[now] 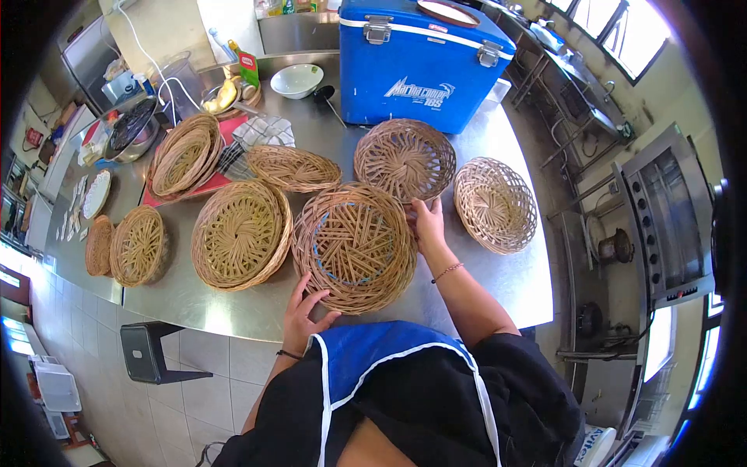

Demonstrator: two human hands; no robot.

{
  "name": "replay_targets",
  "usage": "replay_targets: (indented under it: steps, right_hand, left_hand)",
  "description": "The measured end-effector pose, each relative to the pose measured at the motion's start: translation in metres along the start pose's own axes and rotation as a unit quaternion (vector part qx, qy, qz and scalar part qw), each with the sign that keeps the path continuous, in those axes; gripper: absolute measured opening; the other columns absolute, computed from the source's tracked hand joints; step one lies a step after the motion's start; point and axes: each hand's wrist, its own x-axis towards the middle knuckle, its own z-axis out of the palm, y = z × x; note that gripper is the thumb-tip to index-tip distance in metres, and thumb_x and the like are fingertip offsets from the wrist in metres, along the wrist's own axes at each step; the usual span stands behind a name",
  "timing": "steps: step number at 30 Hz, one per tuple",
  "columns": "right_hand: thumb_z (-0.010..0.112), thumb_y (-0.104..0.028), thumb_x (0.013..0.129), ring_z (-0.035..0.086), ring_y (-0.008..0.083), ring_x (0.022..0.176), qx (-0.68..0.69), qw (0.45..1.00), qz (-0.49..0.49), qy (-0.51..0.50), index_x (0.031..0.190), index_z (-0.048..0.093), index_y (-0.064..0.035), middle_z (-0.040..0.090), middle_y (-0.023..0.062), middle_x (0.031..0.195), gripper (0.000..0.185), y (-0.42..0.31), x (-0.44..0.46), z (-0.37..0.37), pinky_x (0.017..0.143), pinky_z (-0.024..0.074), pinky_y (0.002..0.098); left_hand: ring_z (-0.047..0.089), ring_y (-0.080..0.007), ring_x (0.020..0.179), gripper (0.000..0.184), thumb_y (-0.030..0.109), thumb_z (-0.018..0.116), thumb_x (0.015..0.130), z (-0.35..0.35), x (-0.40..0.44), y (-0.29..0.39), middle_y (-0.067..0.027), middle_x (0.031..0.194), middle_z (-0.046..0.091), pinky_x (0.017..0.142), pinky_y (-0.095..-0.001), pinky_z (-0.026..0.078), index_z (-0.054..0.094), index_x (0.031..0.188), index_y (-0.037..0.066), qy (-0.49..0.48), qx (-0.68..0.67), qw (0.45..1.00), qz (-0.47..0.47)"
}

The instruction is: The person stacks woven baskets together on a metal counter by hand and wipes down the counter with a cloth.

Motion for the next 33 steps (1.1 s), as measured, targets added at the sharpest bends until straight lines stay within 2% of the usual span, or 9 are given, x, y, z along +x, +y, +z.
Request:
replay_targets:
  steps: [1, 4, 5, 9, 12, 13, 17, 26, 33]
  right_hand:
    - [0.057, -0.009, 0.086, 0.063, 0.0180, 0.064, 0.004, 1.000, -0.030, -0.004, 0.130, 0.033, -0.0141, 0.061, 0.0090, 0.096, 0.050, 0.001, 0.000, 0.001, 0.046, 0.0491, 0.0285]
    - [0.057, -0.008, 0.087, 0.063, 0.0168, 0.064, 0.006, 0.997, -0.079, 0.003, 0.136, 0.028, -0.0121, 0.062, 0.0095, 0.096, 0.057, -0.008, -0.015, 0.011, 0.047, 0.0495, 0.0287]
    - [0.057, -0.008, 0.087, 0.063, 0.0157, 0.064, -0.028, 0.997, -0.074, 0.008, 0.141, 0.022, -0.0126, 0.063, 0.0100, 0.096, 0.064, -0.012, -0.016, 0.011, 0.048, 0.0495, 0.0278]
    - [0.056, -0.009, 0.089, 0.061, 0.0148, 0.062, 0.000, 0.995, -0.102, -0.018, 0.141, 0.020, -0.0110, 0.062, 0.0097, 0.095, 0.063, -0.018, -0.021, 0.010, 0.048, 0.0491, 0.0268]
    - [0.056, -0.013, 0.089, 0.063, 0.0163, 0.068, 0.008, 0.995, -0.095, 0.003, 0.126, 0.035, -0.0156, 0.060, 0.0087, 0.102, 0.043, -0.034, -0.040, 0.006, 0.051, 0.0506, 0.0291]
    - [0.056, -0.013, 0.090, 0.063, 0.0172, 0.067, 0.015, 0.993, -0.116, -0.005, 0.122, 0.036, -0.0132, 0.058, 0.0092, 0.100, 0.038, -0.040, -0.045, 0.000, 0.050, 0.0512, 0.0289]
    - [0.057, -0.014, 0.089, 0.064, 0.0189, 0.067, 0.034, 0.991, -0.127, 0.032, 0.118, 0.039, -0.0117, 0.055, 0.0079, 0.097, 0.034, -0.063, -0.062, -0.035, 0.050, 0.0521, 0.0292]
    - [0.054, -0.016, 0.090, 0.065, 0.0181, 0.066, 0.036, 0.979, -0.148, 0.135, 0.121, 0.039, -0.0094, 0.060, 0.0089, 0.096, 0.034, -0.090, -0.085, -0.125, 0.046, 0.0497, 0.0271]
    - [0.055, -0.020, 0.090, 0.064, 0.0168, 0.066, 0.012, 0.986, -0.075, 0.147, 0.124, 0.035, -0.0136, 0.063, 0.0100, 0.094, 0.039, -0.074, -0.090, -0.149, 0.048, 0.0480, 0.0273]
  left_hand:
    - [0.049, -0.0345, 0.121, 0.048, 0.033, 0.082, 0.066, 0.001, -0.001, -0.002, -0.0219, 0.137, 0.043, 0.098, -0.0379, 0.043, 0.067, 0.104, 0.008, 0.000, 0.001, 1.000, 0.003]
    - [0.049, -0.0345, 0.121, 0.048, 0.032, 0.082, 0.066, 0.004, -0.001, -0.006, -0.0225, 0.136, 0.044, 0.097, -0.0374, 0.044, 0.066, 0.103, 0.007, 0.014, 0.005, 0.999, 0.031]
    - [0.049, -0.0352, 0.121, 0.047, 0.032, 0.082, 0.066, 0.004, -0.001, -0.004, -0.0229, 0.136, 0.044, 0.098, -0.0385, 0.043, 0.066, 0.103, 0.006, 0.013, -0.001, 1.000, 0.026]
    - [0.047, -0.0371, 0.122, 0.048, 0.032, 0.081, 0.068, 0.004, -0.002, -0.008, -0.0240, 0.136, 0.044, 0.099, -0.0402, 0.041, 0.066, 0.104, 0.005, -0.002, 0.000, 1.000, 0.026]
    - [0.047, -0.0373, 0.122, 0.047, 0.032, 0.080, 0.068, 0.002, -0.001, 0.001, -0.0241, 0.136, 0.043, 0.099, -0.0396, 0.041, 0.066, 0.104, 0.004, -0.011, -0.007, 1.000, -0.003]
    - [0.047, -0.0373, 0.123, 0.047, 0.031, 0.080, 0.069, 0.002, 0.000, -0.001, -0.0236, 0.136, 0.044, 0.099, -0.0398, 0.041, 0.066, 0.104, 0.004, -0.009, -0.001, 1.000, 0.012]
    - [0.045, -0.0371, 0.124, 0.046, 0.028, 0.080, 0.068, 0.001, -0.001, 0.001, -0.0219, 0.138, 0.042, 0.100, -0.0407, 0.040, 0.065, 0.105, 0.005, -0.019, -0.003, 1.000, 0.001]
    - [0.044, -0.0365, 0.125, 0.044, 0.027, 0.079, 0.070, 0.001, -0.001, 0.009, -0.0214, 0.138, 0.041, 0.102, -0.0410, 0.038, 0.064, 0.104, 0.004, -0.013, -0.006, 1.000, 0.000]
    - [0.046, -0.0357, 0.123, 0.044, 0.026, 0.079, 0.070, 0.001, 0.000, 0.014, -0.0221, 0.138, 0.042, 0.100, -0.0403, 0.039, 0.064, 0.104, 0.004, -0.011, -0.002, 1.000, -0.010]
